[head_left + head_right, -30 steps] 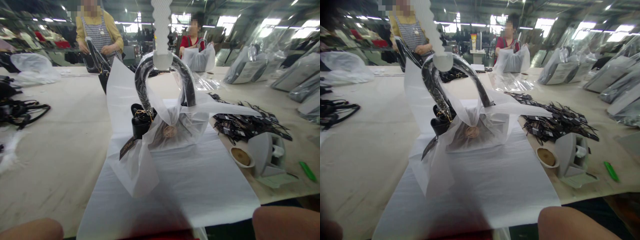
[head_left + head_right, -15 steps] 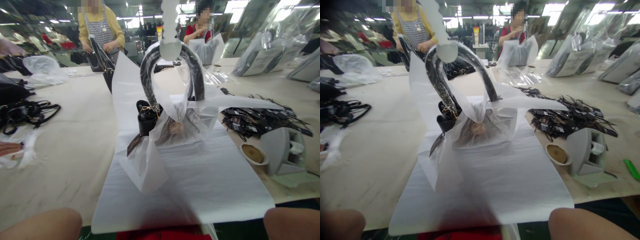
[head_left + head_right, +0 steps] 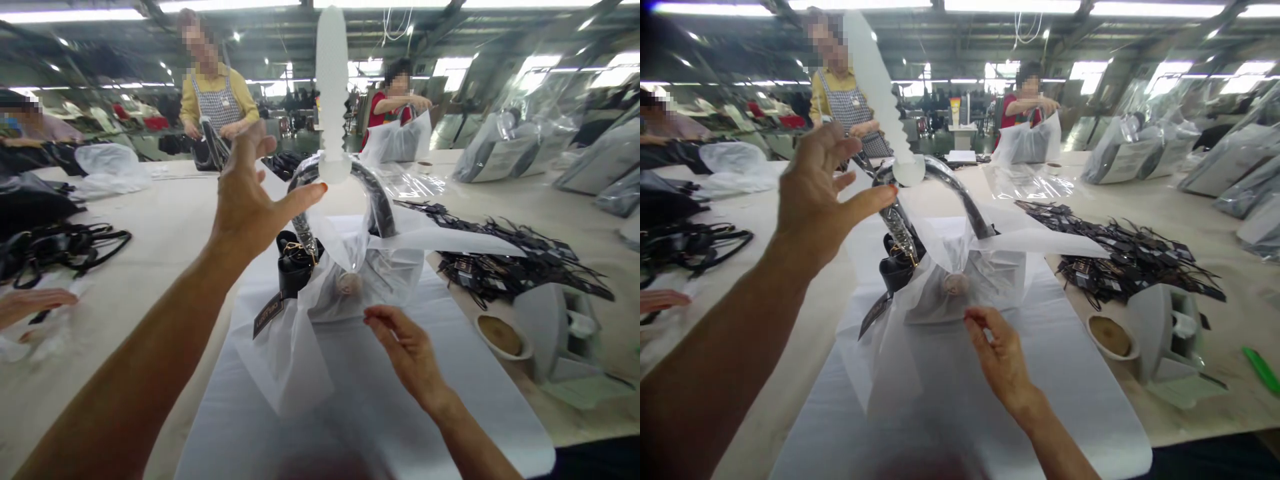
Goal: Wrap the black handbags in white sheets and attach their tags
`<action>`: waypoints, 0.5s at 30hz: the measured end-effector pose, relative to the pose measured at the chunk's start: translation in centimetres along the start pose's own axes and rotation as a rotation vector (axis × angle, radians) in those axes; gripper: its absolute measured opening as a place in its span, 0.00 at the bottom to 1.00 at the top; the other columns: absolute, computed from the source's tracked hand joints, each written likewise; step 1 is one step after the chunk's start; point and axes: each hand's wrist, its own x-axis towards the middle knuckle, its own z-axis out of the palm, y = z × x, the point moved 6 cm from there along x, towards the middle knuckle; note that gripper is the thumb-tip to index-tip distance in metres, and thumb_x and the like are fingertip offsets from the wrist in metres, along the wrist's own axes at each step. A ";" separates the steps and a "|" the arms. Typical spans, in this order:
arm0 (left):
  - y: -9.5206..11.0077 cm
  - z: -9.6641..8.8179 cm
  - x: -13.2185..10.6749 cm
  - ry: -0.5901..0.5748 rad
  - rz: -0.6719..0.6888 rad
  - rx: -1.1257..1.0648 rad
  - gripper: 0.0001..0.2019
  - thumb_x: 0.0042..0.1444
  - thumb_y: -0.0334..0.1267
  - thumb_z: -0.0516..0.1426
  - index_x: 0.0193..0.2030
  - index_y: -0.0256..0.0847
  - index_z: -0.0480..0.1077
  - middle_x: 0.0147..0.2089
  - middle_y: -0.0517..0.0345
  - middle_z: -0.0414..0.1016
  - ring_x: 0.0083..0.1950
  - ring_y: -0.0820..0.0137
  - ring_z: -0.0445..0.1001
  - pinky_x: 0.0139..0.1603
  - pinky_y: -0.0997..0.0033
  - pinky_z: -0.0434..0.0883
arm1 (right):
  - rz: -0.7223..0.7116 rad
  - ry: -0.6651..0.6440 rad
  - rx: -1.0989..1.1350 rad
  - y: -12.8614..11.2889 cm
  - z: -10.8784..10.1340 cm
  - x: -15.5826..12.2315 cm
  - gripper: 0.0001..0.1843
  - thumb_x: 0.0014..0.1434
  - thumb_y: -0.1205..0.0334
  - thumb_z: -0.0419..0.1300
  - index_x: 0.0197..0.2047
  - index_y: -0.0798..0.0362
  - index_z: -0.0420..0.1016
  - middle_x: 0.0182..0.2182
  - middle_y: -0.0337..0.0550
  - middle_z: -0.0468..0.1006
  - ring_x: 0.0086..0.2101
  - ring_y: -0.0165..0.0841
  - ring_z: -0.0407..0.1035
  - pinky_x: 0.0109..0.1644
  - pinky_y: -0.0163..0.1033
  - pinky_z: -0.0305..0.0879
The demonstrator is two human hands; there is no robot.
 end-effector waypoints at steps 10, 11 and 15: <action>-0.5 7.2 5.5 -0.434 -0.474 -0.391 0.11 0.50 0.31 0.62 0.24 0.36 0.63 0.15 0.69 0.55 0.15 0.80 0.57 0.18 0.78 0.59 | 0.088 -0.196 -0.158 9.0 3.5 -2.8 0.10 0.58 0.62 0.51 0.33 0.53 0.73 0.27 0.43 0.77 0.28 0.31 0.71 0.33 0.33 0.67; -0.8 7.4 5.9 -0.391 -0.519 -0.446 0.12 0.51 0.29 0.60 0.22 0.37 0.61 0.14 0.71 0.52 0.14 0.82 0.53 0.16 0.79 0.54 | 0.105 -0.204 -0.159 9.5 3.4 -2.8 0.10 0.58 0.62 0.51 0.33 0.53 0.73 0.27 0.43 0.77 0.28 0.31 0.71 0.34 0.33 0.67; -2.3 7.7 8.8 -0.128 -0.572 -0.539 0.12 0.54 0.27 0.58 0.25 0.40 0.59 0.14 0.73 0.49 0.15 0.83 0.46 0.16 0.80 0.50 | 0.181 -0.246 -0.160 11.1 3.3 -2.6 0.11 0.58 0.63 0.50 0.34 0.53 0.73 0.29 0.44 0.77 0.30 0.32 0.71 0.36 0.35 0.67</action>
